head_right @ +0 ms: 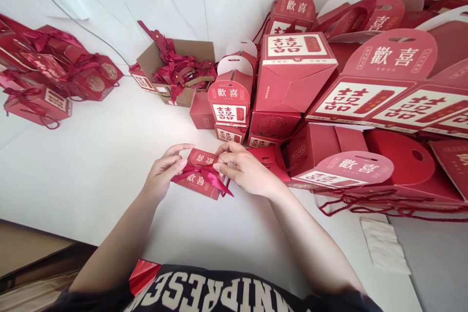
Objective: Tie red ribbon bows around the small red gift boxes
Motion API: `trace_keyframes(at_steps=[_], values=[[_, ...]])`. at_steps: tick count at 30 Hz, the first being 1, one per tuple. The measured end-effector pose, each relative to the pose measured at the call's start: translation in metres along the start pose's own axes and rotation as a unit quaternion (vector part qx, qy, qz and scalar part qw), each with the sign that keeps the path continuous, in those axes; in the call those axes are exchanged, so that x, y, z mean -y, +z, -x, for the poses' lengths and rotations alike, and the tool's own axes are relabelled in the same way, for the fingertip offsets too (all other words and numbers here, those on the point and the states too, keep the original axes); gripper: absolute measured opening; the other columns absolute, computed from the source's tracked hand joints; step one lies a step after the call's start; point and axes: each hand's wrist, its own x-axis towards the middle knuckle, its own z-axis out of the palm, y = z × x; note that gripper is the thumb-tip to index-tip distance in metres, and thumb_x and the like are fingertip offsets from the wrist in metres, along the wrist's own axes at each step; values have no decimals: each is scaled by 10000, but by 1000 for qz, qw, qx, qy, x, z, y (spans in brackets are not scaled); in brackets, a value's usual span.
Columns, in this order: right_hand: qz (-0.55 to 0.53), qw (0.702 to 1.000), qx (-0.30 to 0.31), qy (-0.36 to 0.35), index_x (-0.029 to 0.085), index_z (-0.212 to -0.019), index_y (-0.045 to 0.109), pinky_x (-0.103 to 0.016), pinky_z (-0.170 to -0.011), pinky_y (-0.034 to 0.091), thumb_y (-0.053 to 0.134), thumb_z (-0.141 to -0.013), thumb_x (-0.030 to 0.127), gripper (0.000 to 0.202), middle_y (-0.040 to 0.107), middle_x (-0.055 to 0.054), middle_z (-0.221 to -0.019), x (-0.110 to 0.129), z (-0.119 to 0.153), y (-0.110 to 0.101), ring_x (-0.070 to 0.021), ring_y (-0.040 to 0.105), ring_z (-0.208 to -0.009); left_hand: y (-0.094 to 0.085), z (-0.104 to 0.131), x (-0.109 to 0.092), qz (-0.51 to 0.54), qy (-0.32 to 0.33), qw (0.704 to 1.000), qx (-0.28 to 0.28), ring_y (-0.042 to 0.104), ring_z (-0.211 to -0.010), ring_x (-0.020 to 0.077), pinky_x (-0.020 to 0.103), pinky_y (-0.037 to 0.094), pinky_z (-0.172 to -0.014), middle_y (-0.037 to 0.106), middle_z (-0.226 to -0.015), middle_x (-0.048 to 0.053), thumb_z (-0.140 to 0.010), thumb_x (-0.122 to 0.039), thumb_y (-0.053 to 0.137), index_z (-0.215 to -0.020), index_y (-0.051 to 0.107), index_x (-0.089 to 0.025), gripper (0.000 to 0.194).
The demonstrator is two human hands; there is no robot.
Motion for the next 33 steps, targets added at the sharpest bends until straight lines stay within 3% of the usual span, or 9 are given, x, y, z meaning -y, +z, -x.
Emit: trace_keyframes(at_steps=[4, 6, 9, 13, 18, 22, 25, 30, 33], values=[[43, 995, -91, 1, 215, -993, 611, -325, -985, 406, 495, -986, 308, 149, 548, -64, -1131, 7, 3, 0, -185, 540, -1088, 0, -2, -1, 23, -18, 999, 42, 570, -1190, 265, 382, 480, -952, 574, -1325, 64, -921, -397, 557, -580, 584, -177, 407], [89, 988, -127, 19, 206, -932, 585, -302, -875, 430, 459, -1001, 322, 184, 574, -52, -997, 16, 7, 1, -178, 559, -962, 0, -1, -1, 16, -6, 999, 41, 578, -1180, 261, 394, 458, -997, 560, -1344, 59, -927, -402, 550, -635, 649, -186, 376], [153, 982, -84, 73, 206, -738, 497, -272, -644, 382, 386, -1023, 360, 343, 532, -1, -718, 30, 15, 4, -149, 506, -670, -1, 0, -2, 10, 2, 999, 36, 577, -1179, 261, 402, 443, -1022, 571, -1335, 60, -932, -406, 544, -638, 658, -187, 384], [214, 971, -34, 104, 212, -867, 528, -269, -609, 348, 493, -976, 354, 182, 598, -21, -835, 37, 18, 16, -164, 534, -702, -4, 0, -2, 5, 8, 999, 35, 591, -1151, 253, 408, 437, -1034, 585, -1327, 64, -929, -395, 549, -580, 592, -175, 415], [211, 976, -19, 43, 198, -823, 493, -281, -698, 411, 560, -926, 240, 130, 562, -53, -926, 31, 14, 27, -189, 543, -840, -6, 0, -3, -31, 22, 999, 29, 564, -1208, 256, 412, 447, -1030, 594, -1314, 69, -898, -365, 599, -592, 541, -178, 363], [154, 988, -31, 12, 207, -828, 461, -259, -653, 405, 559, -901, 142, 138, 562, -12, -833, 28, 13, 26, -156, 521, -742, -5, 1, -4, -58, 2, 998, 13, 580, -1196, 265, 413, 494, -984, 591, -1308, 88, -840, -366, 676, -676, 615, -185, 252], [175, 983, -46, -40, 202, -881, 502, -252, -625, 387, 522, -921, 104, 108, 570, -18, -862, 26, 14, 23, -146, 513, -726, -4, 1, -3, -50, -19, 998, 10, 602, -1163, 265, 393, 537, -917, 599, -1290, 94, -835, -381, 679, -679, 634, -181, 257], [351, 922, -31, -161, 171, -791, 548, -299, -630, 366, 369, -979, 58, 283, 547, -44, -797, 26, 15, 12, -172, 464, -717, -3, 0, -2, -20, -50, 998, 11, 611, -1132, 265, 369, 561, -853, 604, -1264, 99, -829, -406, 683, -690, 662, -179, 267], [419, 887, -13, -193, 165, -755, 555, -320, -610, 356, 373, -966, 32, 308, 562, -50, -784, 26, 15, 8, -181, 451, -696, -2, -2, -1, 9, -66, 998, 8, 610, -1125, 261, 370, 550, -873, 614, -1236, 96, -820, -397, 697, -692, 667, -177, 256]])
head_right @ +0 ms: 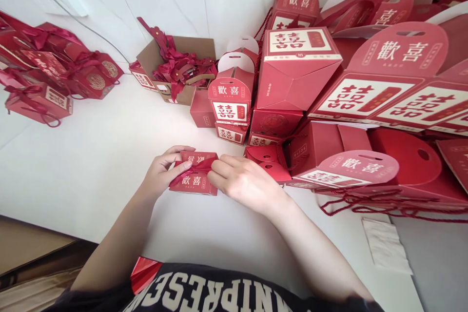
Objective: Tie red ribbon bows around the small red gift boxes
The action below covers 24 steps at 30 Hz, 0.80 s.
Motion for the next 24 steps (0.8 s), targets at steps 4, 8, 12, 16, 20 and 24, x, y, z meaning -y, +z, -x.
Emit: trace_keyframes(at_steps=[4, 8, 12, 16, 20, 24], values=[[33, 999, 32, -5, 168, -765, 569, -326, -594, 352, 389, -953, 18, 301, 582, -50, -792, 1, -1, 0, -181, 462, -690, -1, -1, 2, 59, -34, 998, -1, 623, -1086, 264, 372, 542, -851, 631, -1216, 92, -823, -402, 686, -555, 557, -159, 384], [1, 998, 59, 18, 170, -762, 578, -321, -582, 354, 427, -942, 20, 279, 595, -46, -792, 2, -1, 0, -176, 487, -686, -2, -2, 2, 103, -65, 992, 11, 630, -1072, 284, 367, 547, -772, 640, -1217, 107, -825, -384, 674, -488, 495, -150, 448], [-107, 987, 86, 78, 186, -748, 625, -290, -589, 374, 485, -922, 28, 274, 625, -34, -789, -4, 6, -3, -167, 556, -721, 0, -2, 1, 98, -63, 993, 25, 634, -1080, 309, 397, 557, -767, 641, -1232, 129, -816, -394, 672, -533, 587, -148, 384], [-257, 949, 139, 120, 221, -837, 721, -275, -603, 431, 614, -898, 181, 129, 682, -33, -767, -11, 22, -16, -169, 630, -680, -3, -2, -1, 51, -31, 995, 74, 634, -1101, 311, 430, 553, -836, 611, -1298, 128, -839, -436, 648, -650, 640, -159, 335], [-366, 905, 119, 183, 232, -1038, 693, -262, -618, 484, 627, -909, 346, 184, 704, -16, -781, -12, 25, -31, -159, 654, -650, -16, 6, -5, -19, 16, 994, 103, 575, -1220, 301, 459, 486, -988, 562, -1372, 119, -845, -427, 651, -907, 644, -200, 235], [-331, 912, -20, 240, 210, -1040, 628, -309, -818, 515, 477, -994, 330, 199, 681, -66, -985, -7, 8, -20, -183, 660, -862, -23, 25, -16, -160, 55, 986, -9, 557, -1210, 255, 442, 432, -1042, 601, -1268, 75, -827, -398, 671, -1106, 542, -245, 344]])
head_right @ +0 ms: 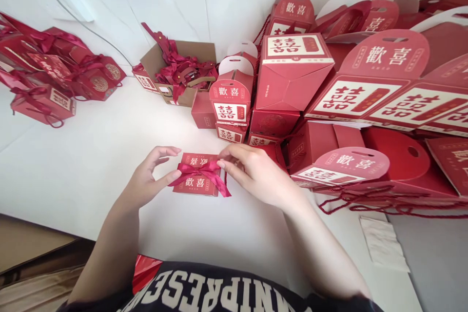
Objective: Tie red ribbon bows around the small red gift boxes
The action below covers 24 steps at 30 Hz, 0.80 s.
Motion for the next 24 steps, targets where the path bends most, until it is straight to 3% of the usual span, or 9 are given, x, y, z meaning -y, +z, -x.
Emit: trace_keyframes(at_steps=[3, 7, 11, 13, 15, 18, 21, 24], values=[[37, 998, -33, -37, 198, -1115, 576, -399, -990, 467, 471, -985, 253, 176, 581, -126, -1207, -6, -12, 19, -235, 589, -1127, 0, 14, -9, -108, 3, 994, -23, 604, -1024, 236, 376, 498, -889, 642, -1060, 51, -808, -402, 689, -992, 586, -231, 271], [28, 999, 16, -43, 194, -989, 582, -442, -1062, 422, 516, -960, 244, 88, 508, -135, -1318, -13, -16, 32, -250, 513, -1260, 4, 26, -9, -123, 119, 985, -28, 606, -885, 189, 316, 506, -781, 645, -926, 39, -830, -234, 678, -884, 676, -241, 54], [-18, 998, 36, -41, 197, -882, 608, -399, -1051, 430, 548, -953, 282, 126, 537, -108, -1311, -14, -15, 31, -218, 549, -1222, 1, 31, 0, -138, 240, 957, -90, 580, -822, 173, 308, 480, -720, 656, -866, 22, -787, -33, 632, -859, 711, -281, 270], [-39, 998, 41, -37, 196, -837, 629, -379, -1055, 419, 537, -964, 303, 190, 551, -93, -1305, -14, -15, 31, -204, 558, -1213, -3, 34, 2, -137, 266, 950, -89, 571, -831, 174, 311, 466, -721, 654, -879, 20, -768, 6, 595, -774, 704, -279, 306], [-48, 997, 49, -28, 194, -795, 646, -377, -1055, 412, 515, -978, 320, 258, 557, -83, -1309, -15, -17, 32, -202, 565, -1201, -7, 37, 2, -110, 235, 965, -45, 578, -887, 189, 321, 467, -743, 653, -947, 32, -777, -19, 562, -715, 676, -253, 268], [-56, 997, 54, -20, 196, -804, 669, -383, -1050, 408, 496, -987, 334, 287, 559, -82, -1316, -16, -19, 34, -208, 564, -1199, -7, 41, 3, -3, 92, 996, -5, 598, -877, 199, 328, 483, -737, 646, -946, 52, -872, -183, 495, -770, 613, -218, 160], [-80, 996, 46, -14, 193, -822, 678, -369, -1058, 398, 489, -991, 352, 300, 563, -89, -1304, -17, -21, 36, -201, 542, -1234, -1, 40, 6, 46, -75, 996, -25, 567, -689, 170, 300, 466, -634, 623, -739, 27, -958, -390, 405, -759, 593, -199, 334], [-95, 995, 44, -2, 186, -782, 676, -359, -1064, 388, 496, -987, 367, 327, 570, -94, -1291, -17, -22, 38, -198, 534, -1247, 4, 38, 7, 75, -163, 982, 55, 550, -591, 150, 285, 461, -599, 641, -642, 21, -933, -497, 466, -648, 626, -184, 453]])
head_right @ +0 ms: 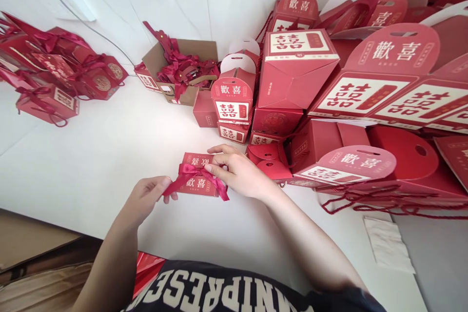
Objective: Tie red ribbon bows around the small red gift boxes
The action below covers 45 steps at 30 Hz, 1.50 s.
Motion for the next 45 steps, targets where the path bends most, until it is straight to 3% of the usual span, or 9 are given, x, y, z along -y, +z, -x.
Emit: trace_keyframes(at_steps=[3, 9, 15, 22, 29, 33, 36, 42, 45], values=[[-14, 1000, -2, 20, 178, -681, 640, -353, -1050, 394, 496, -982, 388, 394, 591, -94, -1263, -1, -1, 1, -206, 550, -1226, 2, -1, 0, 50, -10, 997, 62, 585, -598, 145, 266, 467, -600, 679, -638, 22, -883, -477, 581, -614, 641, -183, 402], [-59, 997, -18, 42, 171, -648, 597, -318, -961, 445, 516, -962, 420, 409, 620, -71, -1173, -5, -1, 0, -188, 626, -1066, -2, -5, 7, 79, -14, 995, 67, 627, -695, 142, 235, 481, -634, 729, -733, 40, -875, -429, 623, -672, 639, -168, 330], [-48, 997, 20, 64, 178, -716, 636, -294, -797, 494, 493, -969, 429, 384, 636, -50, -1112, -2, -2, -2, -156, 651, -867, -7, -10, 15, 89, 2, 994, 69, 676, -814, 189, 269, 487, -736, 728, -747, 54, -855, -394, 659, -639, 575, -154, 334], [18, 998, 8, 67, 171, -641, 607, -307, -880, 445, 489, -980, 399, 425, 651, -52, -985, -1, -4, -1, -160, 629, -884, -10, -12, 21, 59, 15, 994, 93, 676, -856, 227, 274, 455, -688, 689, -723, 55, -858, -391, 643, -639, 570, -152, 333], [-11, 999, -31, 16, 181, -724, 598, -299, -941, 417, 418, -1010, 408, 407, 640, -58, -1031, 0, -4, 1, -176, 596, -1008, -36, -17, -7, -115, -9, 958, 264, 525, -659, 127, 237, 381, -599, 620, -748, 11, -854, -476, 622, -776, 608, -161, 324], [15, 998, -56, 9, 187, -869, 591, -315, -943, 412, 375, -1026, 381, 330, 614, -63, -1043, 2, -2, -2, -185, 567, -1025, -47, -22, -31, -135, 47, 978, 154, 470, -712, 114, 223, 384, -646, 521, -817, -22, -886, -463, 582, -1038, 550, -215, 292], [48, 996, -73, 21, 199, -987, 569, -314, -918, 416, 350, -1034, 361, 277, 601, -50, -1021, 5, 0, -3, -183, 554, -1014, -39, -27, -44, -133, 73, 983, 104, 399, -651, 103, 217, 336, -601, 408, -728, -49, -870, -457, 611, -1047, 536, -222, 304], [238, 963, -85, 90, 194, -902, 542, -279, -653, 392, 431, -995, 280, 169, 621, -42, -894, 18, 12, -6, -176, 577, -756, -20, -37, -48, -111, 80, 977, 163, 289, -558, 81, 213, 272, -542, 282, -606, -73, -827, -424, 673, -873, 618, -182, 253], [334, 940, -64, 34, 188, -840, 559, -286, -587, 334, 488, -977, 277, 179, 610, -27, -767, 30, 20, -1, -176, 553, -675, -22, -50, -43, -53, 84, 971, 216, 351, -532, 74, 212, 297, -523, 401, -570, -56, -851, -424, 642, -798, 645, -152, 277]])
